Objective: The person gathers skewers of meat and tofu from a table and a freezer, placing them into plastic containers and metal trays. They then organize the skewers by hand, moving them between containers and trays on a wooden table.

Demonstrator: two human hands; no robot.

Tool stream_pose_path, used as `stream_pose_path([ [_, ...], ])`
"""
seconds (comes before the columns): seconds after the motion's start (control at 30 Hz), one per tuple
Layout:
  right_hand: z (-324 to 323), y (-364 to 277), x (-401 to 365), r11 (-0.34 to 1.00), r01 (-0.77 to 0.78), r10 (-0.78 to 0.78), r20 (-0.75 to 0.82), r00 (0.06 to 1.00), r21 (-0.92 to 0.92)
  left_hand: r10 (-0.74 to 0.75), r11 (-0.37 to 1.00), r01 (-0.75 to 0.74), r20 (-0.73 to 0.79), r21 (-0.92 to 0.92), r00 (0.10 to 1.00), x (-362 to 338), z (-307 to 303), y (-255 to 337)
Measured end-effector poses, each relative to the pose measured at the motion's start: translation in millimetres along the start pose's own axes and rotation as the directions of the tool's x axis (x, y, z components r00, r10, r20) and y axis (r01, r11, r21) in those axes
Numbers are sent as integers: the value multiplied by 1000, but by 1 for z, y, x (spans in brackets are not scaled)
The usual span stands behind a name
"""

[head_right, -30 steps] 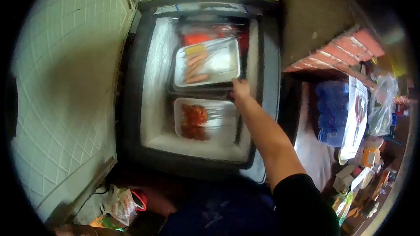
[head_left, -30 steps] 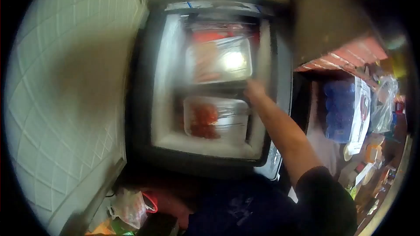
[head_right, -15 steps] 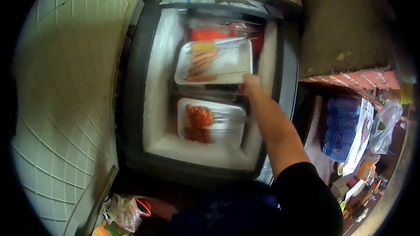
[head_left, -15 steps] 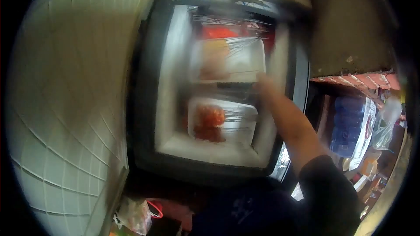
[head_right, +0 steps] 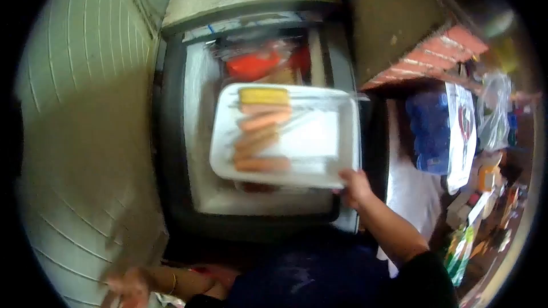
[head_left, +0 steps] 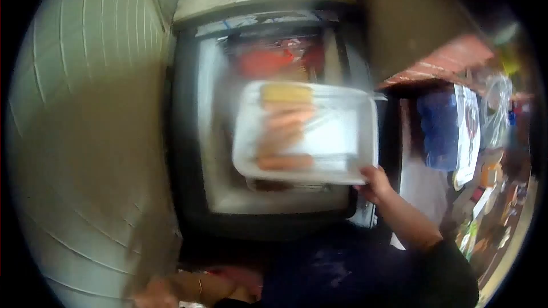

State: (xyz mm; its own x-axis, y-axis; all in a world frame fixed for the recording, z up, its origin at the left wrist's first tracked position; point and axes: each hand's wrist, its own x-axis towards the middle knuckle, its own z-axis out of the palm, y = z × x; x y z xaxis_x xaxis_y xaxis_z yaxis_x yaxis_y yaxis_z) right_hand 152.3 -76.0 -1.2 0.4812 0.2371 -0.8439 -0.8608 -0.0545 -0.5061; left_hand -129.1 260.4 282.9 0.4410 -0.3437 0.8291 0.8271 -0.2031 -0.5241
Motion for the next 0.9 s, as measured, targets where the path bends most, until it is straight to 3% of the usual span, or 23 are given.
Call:
stream_pose_path([
  [0.03, -6, -6, -39, 999, -11, 16, -132, 991, 39, -25, 999, 26, 18, -33, 1000, -10, 10, 13],
  [0.2, -139, 61, -145, 954, 148, -79, -259, 963, 261, -140, 977, 170, 212, -131, 967, -63, 56, 90],
  [0.27, -177, 99, -191, 949, 235, -144, -374, 916, 212, -170, 940, 260, 355, -221, 919, -82, 78, 137],
  [0.3, -193, 121, -210, 963, 263, -215, -446, 869, 49, -174, 888, 332, 435, -318, 883, -88, 90, 164],
  [0.33, -208, 144, -230, 935, 239, -343, -487, 803, -263, -177, 745, 485, 565, -458, 806, -97, 99, 194],
  [0.37, -219, 165, -246, 744, 116, -518, -459, 722, -658, -84, 545, 509, 560, -666, 824, -96, 108, 223],
  [0.4, -225, 187, -259, 508, -39, -639, -407, 653, -860, 10, 424, 647, 718, -633, 696, -100, 103, 246],
  [0.43, -233, 194, -266, 451, -140, -627, -425, 653, -882, 118, 316, 777, 835, -545, 538, -112, 92, 268],
  [0.47, -241, 201, -273, 386, -240, -615, -442, 653, -891, 150, 97, 845, 847, -526, 510, -138, 79, 291],
  [0.5, -255, 214, -273, 550, -293, -480, -583, 656, -782, 188, -124, 874, 854, -470, 486, -164, 62, 317],
  [0.53, -248, 222, -278, 549, -387, -418, -644, 640, -741, 266, -291, 954, 951, -77, 158, -172, 38, 343],
  [0.57, -232, 222, -282, 538, -479, -354, -701, 619, -694, 358, -399, 854, 914, 334, -190, -181, 12, 365],
  [0.6, -262, 260, -275, 829, -166, -377, -752, 540, -534, 463, -401, 587, 708, 703, -532, -201, 3, 381],
  [0.63, -286, 288, -269, 937, 49, -319, -789, 525, -346, 558, -346, 190, 365, 919, -745, -224, -4, 395],
  [0.67, -308, 316, -262, 954, 268, -259, -822, 506, -135, 633, -359, 10, 251, 933, -732, -250, -9, 404],
  [0.7, -312, 322, -258, 947, 319, -162, -815, 557, 29, 704, -353, -171, 140, 920, -696, -278, -13, 412],
  [0.77, -308, 304, -245, 736, 418, 127, -716, 686, 532, 744, -393, -243, 151, 887, -651, -343, -17, 442],
  [0.8, -304, 302, -238, 782, 408, 80, -724, 685, 472, 762, -410, -280, 157, 868, -628, -359, -16, 449],
  [0.9, -284, 277, -230, 725, 481, -22, -682, 731, 493, 699, -454, -275, 147, 848, -700, -340, 3, 467],
])
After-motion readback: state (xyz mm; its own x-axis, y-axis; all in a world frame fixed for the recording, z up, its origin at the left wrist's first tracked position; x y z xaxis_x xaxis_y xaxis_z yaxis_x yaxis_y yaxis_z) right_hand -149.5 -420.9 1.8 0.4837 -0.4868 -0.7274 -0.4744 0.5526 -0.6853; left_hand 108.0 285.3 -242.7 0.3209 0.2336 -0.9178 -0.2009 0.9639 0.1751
